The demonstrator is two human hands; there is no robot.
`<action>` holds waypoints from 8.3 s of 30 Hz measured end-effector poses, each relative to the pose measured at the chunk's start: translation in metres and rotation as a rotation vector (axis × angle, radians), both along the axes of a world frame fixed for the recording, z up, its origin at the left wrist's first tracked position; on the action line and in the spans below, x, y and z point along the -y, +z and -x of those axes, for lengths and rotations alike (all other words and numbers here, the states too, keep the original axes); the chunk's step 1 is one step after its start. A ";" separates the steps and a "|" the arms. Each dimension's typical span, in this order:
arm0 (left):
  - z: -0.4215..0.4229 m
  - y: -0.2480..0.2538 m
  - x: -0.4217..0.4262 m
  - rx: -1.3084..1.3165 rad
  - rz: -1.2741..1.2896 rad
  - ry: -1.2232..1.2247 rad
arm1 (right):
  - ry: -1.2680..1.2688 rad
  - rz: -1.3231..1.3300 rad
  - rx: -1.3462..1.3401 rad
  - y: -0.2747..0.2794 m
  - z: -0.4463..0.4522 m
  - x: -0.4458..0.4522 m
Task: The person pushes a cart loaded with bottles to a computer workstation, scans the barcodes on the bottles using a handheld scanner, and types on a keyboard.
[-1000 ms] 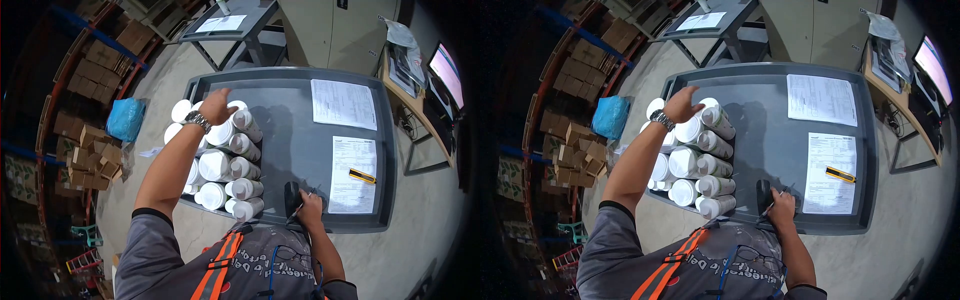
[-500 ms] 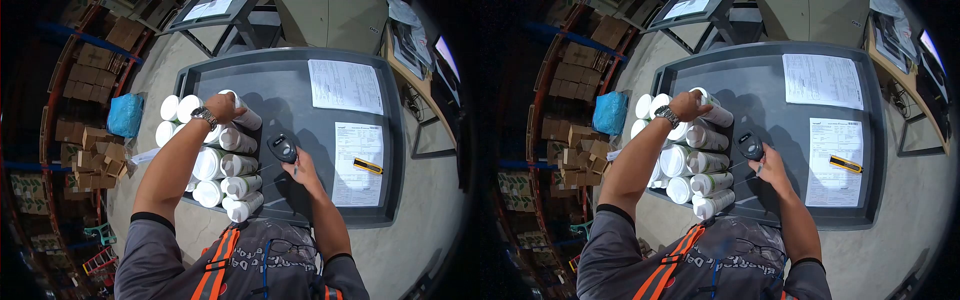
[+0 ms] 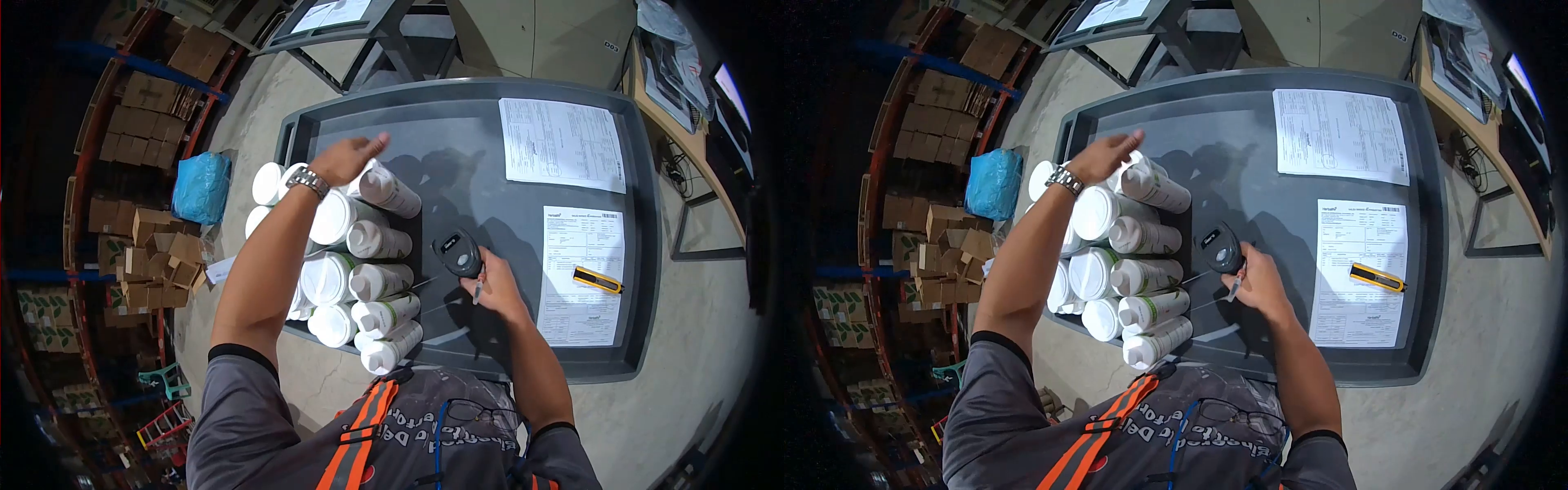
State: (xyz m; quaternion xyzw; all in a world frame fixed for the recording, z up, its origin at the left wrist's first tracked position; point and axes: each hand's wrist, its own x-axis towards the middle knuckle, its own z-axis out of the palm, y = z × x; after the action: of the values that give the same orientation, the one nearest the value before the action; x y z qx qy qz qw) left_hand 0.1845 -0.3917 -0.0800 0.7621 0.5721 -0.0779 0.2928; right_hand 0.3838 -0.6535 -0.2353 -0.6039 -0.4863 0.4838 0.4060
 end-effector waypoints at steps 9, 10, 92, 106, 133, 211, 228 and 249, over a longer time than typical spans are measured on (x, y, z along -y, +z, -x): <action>0.011 -0.067 -0.057 -0.634 -0.019 -0.218 | -0.088 -0.062 -0.175 0.013 -0.012 0.015; 0.005 -0.052 -0.056 -0.478 -0.066 -0.206 | -0.094 -0.052 -0.196 0.013 -0.014 0.015; -0.003 0.007 0.057 -0.094 -0.270 -0.342 | 0.204 -0.007 0.147 0.016 -0.041 -0.133; -0.012 0.010 0.060 -0.161 -0.292 -0.340 | 0.132 0.009 0.002 0.003 -0.005 -0.056; -0.003 -0.002 0.147 -0.262 -0.536 -0.485 | 0.179 0.063 -0.054 0.014 0.002 0.030; 0.037 0.003 0.249 -0.339 -0.416 -0.207 | 0.357 0.114 -0.024 0.007 -0.008 0.090; 0.036 0.049 0.297 -0.157 -0.294 -0.187 | 0.476 0.052 0.029 -0.005 -0.017 0.070; 0.061 0.008 0.322 -0.072 -0.178 -0.425 | 0.725 0.061 -0.036 -0.005 -0.016 0.082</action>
State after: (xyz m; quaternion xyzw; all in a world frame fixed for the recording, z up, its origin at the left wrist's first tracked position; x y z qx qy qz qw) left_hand 0.1231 -0.7139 -0.0722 0.8851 0.4135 -0.1141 0.1807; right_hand 0.4001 -0.7357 -0.2399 -0.3957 -0.6468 0.6211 0.1984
